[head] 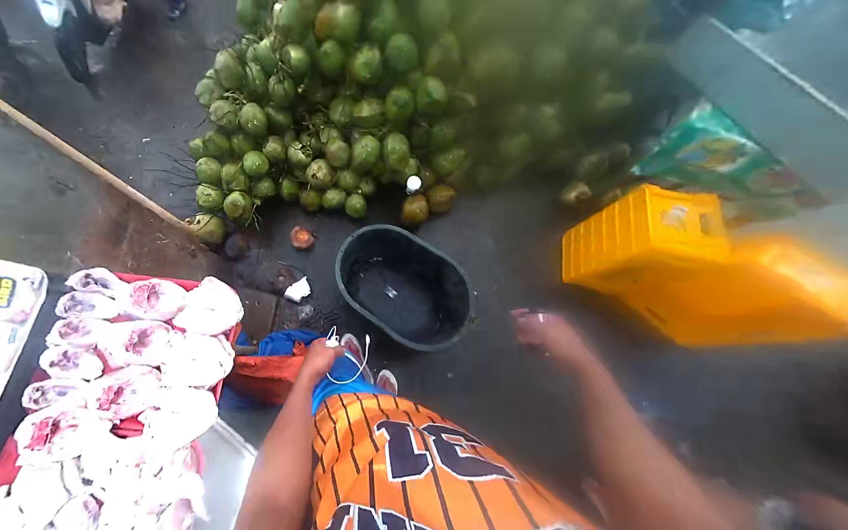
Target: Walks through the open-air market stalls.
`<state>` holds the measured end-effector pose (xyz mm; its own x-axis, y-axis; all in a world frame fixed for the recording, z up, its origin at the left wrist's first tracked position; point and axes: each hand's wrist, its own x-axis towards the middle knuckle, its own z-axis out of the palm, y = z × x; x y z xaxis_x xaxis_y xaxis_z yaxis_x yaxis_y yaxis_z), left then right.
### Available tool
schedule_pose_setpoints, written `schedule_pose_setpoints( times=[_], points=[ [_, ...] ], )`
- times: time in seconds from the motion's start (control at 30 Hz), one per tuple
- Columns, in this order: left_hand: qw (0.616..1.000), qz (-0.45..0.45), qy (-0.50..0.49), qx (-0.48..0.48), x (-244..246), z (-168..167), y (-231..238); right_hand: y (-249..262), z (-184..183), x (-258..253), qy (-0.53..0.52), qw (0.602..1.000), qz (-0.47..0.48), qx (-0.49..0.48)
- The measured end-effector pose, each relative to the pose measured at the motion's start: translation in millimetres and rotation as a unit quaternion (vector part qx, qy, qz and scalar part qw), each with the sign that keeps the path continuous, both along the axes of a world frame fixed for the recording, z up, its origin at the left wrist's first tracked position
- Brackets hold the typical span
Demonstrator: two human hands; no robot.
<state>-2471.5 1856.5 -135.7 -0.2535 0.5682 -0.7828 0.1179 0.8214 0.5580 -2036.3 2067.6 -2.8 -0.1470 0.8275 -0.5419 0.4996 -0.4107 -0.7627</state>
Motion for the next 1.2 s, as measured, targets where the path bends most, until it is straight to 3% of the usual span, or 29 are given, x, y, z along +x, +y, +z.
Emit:
schedule_pose_setpoints(
  times=[0.1, 0.2, 0.33, 0.4, 0.47, 0.53, 0.7, 0.97, 1.1, 1.2],
  points=[
    [0.999, -0.017, 0.012, -0.032, -21, -23, 36, 66, 1, -33, 0.039, 0.999, 0.001, 0.032],
    [0.993, -0.083, 0.041, -0.074, -58, -45, 71, 91, -38, -75, 0.021, 0.997, -0.062, -0.042],
    [0.996, -0.026, 0.052, -0.063, -169, -74, 155, 101, -100, -141, -0.058, 0.971, -0.162, -0.164],
    [0.995, 0.013, 0.060, -0.083, -239, -62, 188, 96, -108, -174, -0.166, 0.956, -0.088, -0.227],
    [0.992, 0.049, 0.084, -0.074, -313, -42, 232, 125, -106, -222, -0.261, 0.927, 0.022, -0.268],
    [0.991, 0.077, 0.100, -0.049, -372, -28, 260, 160, -122, -249, -0.301, 0.914, 0.061, -0.264],
    [0.973, 0.216, 0.082, -0.024, -474, -20, 286, 276, -145, -350, -0.262, 0.937, 0.043, -0.225],
    [0.896, 0.432, -0.103, 0.005, -551, -31, 310, 446, -143, -595, -0.252, 0.935, 0.186, -0.165],
    [0.887, 0.448, -0.111, -0.004, -614, -58, 340, 505, -170, -715, -0.204, 0.949, 0.176, -0.164],
    [0.933, 0.352, -0.041, -0.064, -673, -84, 364, 544, -185, -824, -0.003, 0.982, 0.002, -0.189]
  ],
)
